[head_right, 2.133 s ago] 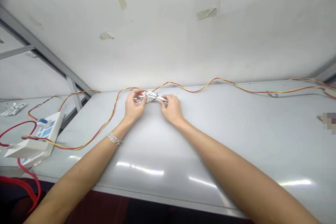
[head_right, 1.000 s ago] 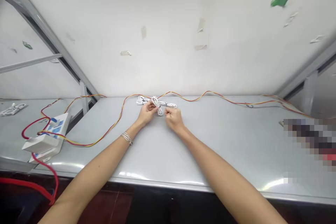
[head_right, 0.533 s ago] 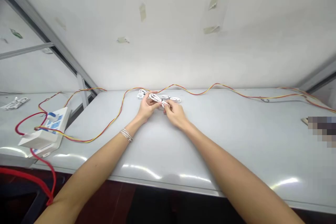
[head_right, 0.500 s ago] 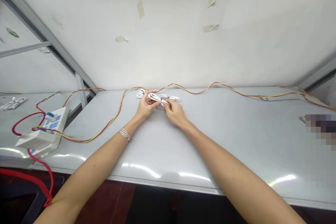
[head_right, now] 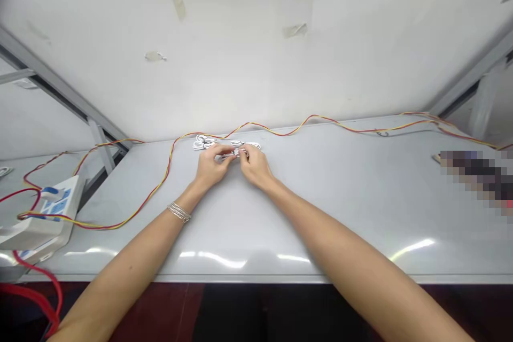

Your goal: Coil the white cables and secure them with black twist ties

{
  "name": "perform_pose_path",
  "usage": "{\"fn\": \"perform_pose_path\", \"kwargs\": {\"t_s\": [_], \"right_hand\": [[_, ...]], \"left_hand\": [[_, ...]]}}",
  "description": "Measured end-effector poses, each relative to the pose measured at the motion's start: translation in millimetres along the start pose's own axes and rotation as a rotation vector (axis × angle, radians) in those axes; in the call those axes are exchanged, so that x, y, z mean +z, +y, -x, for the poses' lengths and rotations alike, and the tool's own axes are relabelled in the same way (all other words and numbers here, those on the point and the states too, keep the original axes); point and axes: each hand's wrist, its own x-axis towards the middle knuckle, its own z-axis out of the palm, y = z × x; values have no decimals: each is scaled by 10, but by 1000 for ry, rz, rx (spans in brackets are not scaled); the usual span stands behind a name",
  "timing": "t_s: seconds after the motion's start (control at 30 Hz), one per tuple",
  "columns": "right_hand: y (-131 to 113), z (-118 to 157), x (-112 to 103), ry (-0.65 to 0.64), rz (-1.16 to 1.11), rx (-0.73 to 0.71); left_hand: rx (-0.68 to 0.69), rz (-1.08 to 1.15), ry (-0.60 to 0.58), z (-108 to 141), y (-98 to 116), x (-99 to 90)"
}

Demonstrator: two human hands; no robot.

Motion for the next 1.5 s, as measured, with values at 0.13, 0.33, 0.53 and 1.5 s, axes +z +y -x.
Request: {"fn": "perform_pose_path", "kwargs": {"t_s": [0.13, 0.33, 0.53, 1.5], "right_hand": [[3, 4, 5, 6, 2, 11], [33, -4, 28, 15, 5, -3], [73, -8, 45, 29, 30, -42], [147, -14, 109, 60, 86, -159]], "left_hand": [[-44, 60, 8, 1, -10, 16], [-133, 83, -11, -10, -23, 7], [-41, -93, -25, -11, 24, -11], [-252, -75, 61, 10, 195, -23]]}}
